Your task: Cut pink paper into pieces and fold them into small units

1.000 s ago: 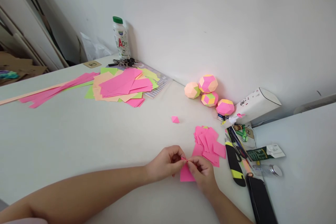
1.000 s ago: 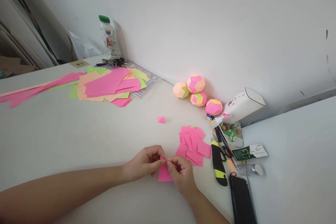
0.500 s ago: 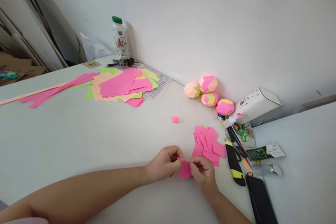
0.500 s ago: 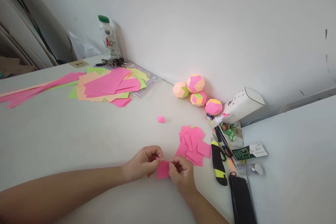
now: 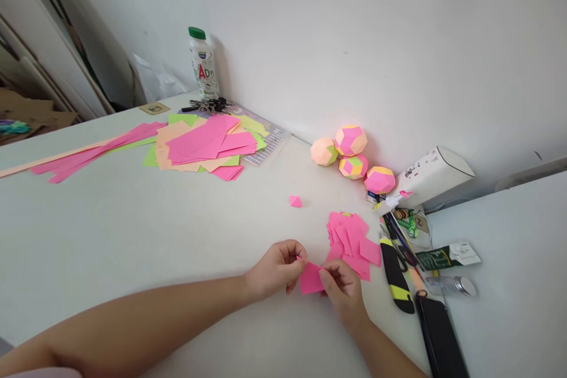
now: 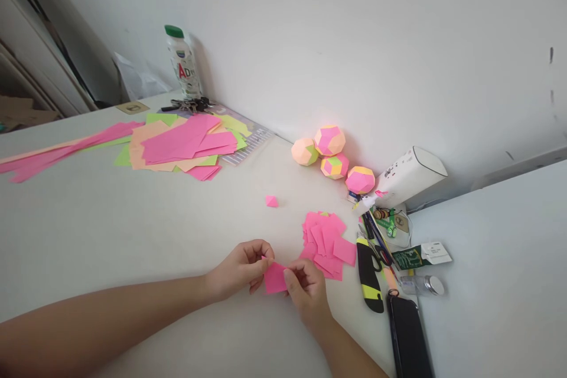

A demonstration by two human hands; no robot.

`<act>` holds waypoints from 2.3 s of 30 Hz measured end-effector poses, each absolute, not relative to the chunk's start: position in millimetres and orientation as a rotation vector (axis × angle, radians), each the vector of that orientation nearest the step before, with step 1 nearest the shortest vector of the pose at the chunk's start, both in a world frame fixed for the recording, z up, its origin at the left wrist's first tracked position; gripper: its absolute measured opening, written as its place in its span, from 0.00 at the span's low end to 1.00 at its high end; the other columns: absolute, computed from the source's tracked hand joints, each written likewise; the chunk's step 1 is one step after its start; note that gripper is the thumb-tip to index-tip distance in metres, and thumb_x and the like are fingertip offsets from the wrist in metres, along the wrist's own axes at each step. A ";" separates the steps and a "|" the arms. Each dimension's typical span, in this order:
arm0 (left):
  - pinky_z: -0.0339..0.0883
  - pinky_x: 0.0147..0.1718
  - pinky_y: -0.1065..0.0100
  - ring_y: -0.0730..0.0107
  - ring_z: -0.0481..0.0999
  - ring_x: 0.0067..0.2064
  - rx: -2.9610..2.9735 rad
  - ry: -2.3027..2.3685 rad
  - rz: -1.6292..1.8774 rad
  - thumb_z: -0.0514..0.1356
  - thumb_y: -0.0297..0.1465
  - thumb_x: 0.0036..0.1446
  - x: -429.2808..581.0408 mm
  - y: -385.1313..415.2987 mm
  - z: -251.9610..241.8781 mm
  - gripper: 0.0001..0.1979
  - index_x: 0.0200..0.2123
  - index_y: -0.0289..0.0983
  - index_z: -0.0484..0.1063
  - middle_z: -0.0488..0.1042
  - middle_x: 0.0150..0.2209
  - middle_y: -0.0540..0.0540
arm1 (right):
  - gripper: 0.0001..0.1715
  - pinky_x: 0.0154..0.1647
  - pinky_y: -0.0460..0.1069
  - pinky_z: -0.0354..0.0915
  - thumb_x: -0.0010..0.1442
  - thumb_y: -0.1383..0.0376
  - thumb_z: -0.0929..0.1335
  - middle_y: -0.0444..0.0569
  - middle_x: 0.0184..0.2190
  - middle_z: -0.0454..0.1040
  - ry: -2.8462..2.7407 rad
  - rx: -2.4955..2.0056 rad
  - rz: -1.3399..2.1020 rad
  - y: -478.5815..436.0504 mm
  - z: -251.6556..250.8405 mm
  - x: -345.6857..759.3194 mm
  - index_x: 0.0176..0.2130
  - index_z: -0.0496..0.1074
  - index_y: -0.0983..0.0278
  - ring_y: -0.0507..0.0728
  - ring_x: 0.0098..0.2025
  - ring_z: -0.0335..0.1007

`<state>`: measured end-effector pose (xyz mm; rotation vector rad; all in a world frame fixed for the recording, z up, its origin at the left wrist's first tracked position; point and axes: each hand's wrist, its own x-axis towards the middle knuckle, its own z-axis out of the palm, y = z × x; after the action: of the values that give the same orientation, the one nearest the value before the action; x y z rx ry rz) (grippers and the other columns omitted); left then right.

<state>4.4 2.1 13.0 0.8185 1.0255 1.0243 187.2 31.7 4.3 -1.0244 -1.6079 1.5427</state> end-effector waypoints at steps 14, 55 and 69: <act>0.54 0.16 0.75 0.78 0.62 0.16 0.896 1.032 0.956 0.58 0.34 0.53 3.3 0.8 10.1 0.07 0.29 0.37 0.62 0.63 0.16 0.57 | 0.15 0.23 0.44 0.62 0.63 0.56 0.63 0.41 0.21 0.67 -1.580 -1.011 1.564 33.5 5.0 189.0 0.30 0.69 0.62 0.50 0.21 0.64; 0.59 0.26 0.72 0.78 0.65 0.26 0.787 0.917 1.245 0.61 0.42 0.55 8.0 1.4 13.0 0.17 0.33 0.39 0.55 0.65 0.25 0.56 | 0.10 0.21 0.45 0.65 0.59 0.58 0.68 0.42 0.26 0.70 -1.643 -1.037 1.494 31.3 -0.3 185.8 0.33 0.65 0.61 0.49 0.20 0.67; 0.62 0.30 0.69 0.74 0.70 0.29 0.764 0.873 1.178 0.64 0.39 0.51 8.7 1.2 17.5 0.18 0.31 0.39 0.56 0.71 0.28 0.52 | 0.08 0.35 0.51 0.69 0.52 0.65 0.72 0.48 0.33 0.77 -1.812 -0.847 1.502 32.7 17.9 178.1 0.36 0.74 0.60 0.58 0.34 0.73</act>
<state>8.7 1.2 17.5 0.7636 0.8727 1.1783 178.1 32.7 17.9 -0.8466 -1.8124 1.5022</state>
